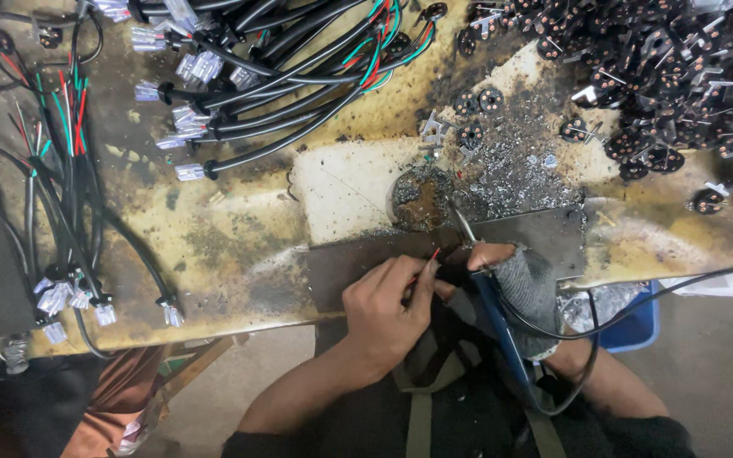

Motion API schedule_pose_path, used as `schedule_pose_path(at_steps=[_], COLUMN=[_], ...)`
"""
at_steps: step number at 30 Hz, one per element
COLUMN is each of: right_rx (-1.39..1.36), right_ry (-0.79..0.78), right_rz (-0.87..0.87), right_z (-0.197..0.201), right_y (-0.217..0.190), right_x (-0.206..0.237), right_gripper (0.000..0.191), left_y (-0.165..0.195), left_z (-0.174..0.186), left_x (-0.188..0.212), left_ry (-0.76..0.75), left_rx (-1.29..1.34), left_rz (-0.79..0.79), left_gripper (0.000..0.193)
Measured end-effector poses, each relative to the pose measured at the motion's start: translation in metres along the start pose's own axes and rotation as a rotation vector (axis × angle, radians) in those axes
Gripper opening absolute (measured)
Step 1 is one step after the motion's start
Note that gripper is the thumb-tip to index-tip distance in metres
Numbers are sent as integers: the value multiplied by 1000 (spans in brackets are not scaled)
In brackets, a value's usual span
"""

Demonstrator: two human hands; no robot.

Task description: The person uses a soldering iron to attach small black circular components to the ends of multi-colored wires. They repeatedly pick up a wire, apply solder to the connection point, and place the finished unit on the workbench among many similar completed items.

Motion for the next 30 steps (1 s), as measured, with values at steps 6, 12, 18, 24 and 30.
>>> schedule_pose_path(at_steps=[6,12,18,24,30], right_rx=[366,181,-28,-184,-214], right_ry=[-88,-135,-64,-311,-225], right_rz=[205,183,-168,-120,-56], right_z=[4,-1,12,-2,-3], right_y=[-38,-38,-10,-12,-10], right_x=[2,-2,-2,-11,-3], right_gripper=[44,38,13,9,34], left_y=[5,-17,-18,-3,-13], left_z=[0,-3,3,8,3], left_x=[1,-13,-20,-21,-20], left_ry=[-13,-451,-523,-371,-336], left_rx=[9,154,72,-128,-129], left_rz=[30,208,120,-42,51], left_gripper=[7,12,13,12,14])
Point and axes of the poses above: each hand's wrist, its own x-axis away from the middle knuckle, its own z-axis out of the back of the hand, y = z × x, the point moved 8 cm from there along -x, towards the middle knuckle, and after that the axes turned 12 degrees about -y, right-handed, at the moved point
